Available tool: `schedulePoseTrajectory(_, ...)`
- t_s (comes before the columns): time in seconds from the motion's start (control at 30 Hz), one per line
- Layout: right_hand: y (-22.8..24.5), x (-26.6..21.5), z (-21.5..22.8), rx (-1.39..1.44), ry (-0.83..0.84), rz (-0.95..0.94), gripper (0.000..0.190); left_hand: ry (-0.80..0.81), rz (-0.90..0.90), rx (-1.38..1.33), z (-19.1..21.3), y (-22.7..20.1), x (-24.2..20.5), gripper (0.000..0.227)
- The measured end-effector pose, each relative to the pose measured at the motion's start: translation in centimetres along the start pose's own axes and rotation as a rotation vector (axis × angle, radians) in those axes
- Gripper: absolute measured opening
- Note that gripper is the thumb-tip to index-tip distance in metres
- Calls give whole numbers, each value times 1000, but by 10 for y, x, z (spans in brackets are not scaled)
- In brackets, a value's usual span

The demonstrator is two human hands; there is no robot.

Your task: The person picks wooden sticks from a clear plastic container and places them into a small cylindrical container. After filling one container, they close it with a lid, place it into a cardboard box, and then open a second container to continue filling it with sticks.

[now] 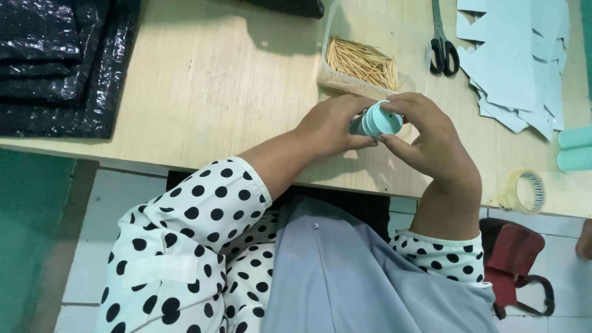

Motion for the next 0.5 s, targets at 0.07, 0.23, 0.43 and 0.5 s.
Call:
schedulePoseTrajectory(0.07,2,1,0,-1,7,3,46,8,5,2,0,0,0,63)
schedulePoseTrajectory(0.23,5,1,-2,-9,12,9,46,6,-15,8,1,0,0,64)
schedulePoseTrajectory(0.43,6,2,-2,-3,7,15,43,9,13,-68,0,6,2,63)
schedulePoseTrajectory(0.5,5,2,-2,9,-1,2,41,37,23,-229,-7,14,4,71)
Point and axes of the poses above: each hand's wrist, its own x-axis towards the middle knuckle, its own z-axis out of the back of the hand, y = z × x, the point moved 8 cm from there along x, towards the middle knuckle, and after that the axes turned 10 degrees about -z, right-handed, at the moved point
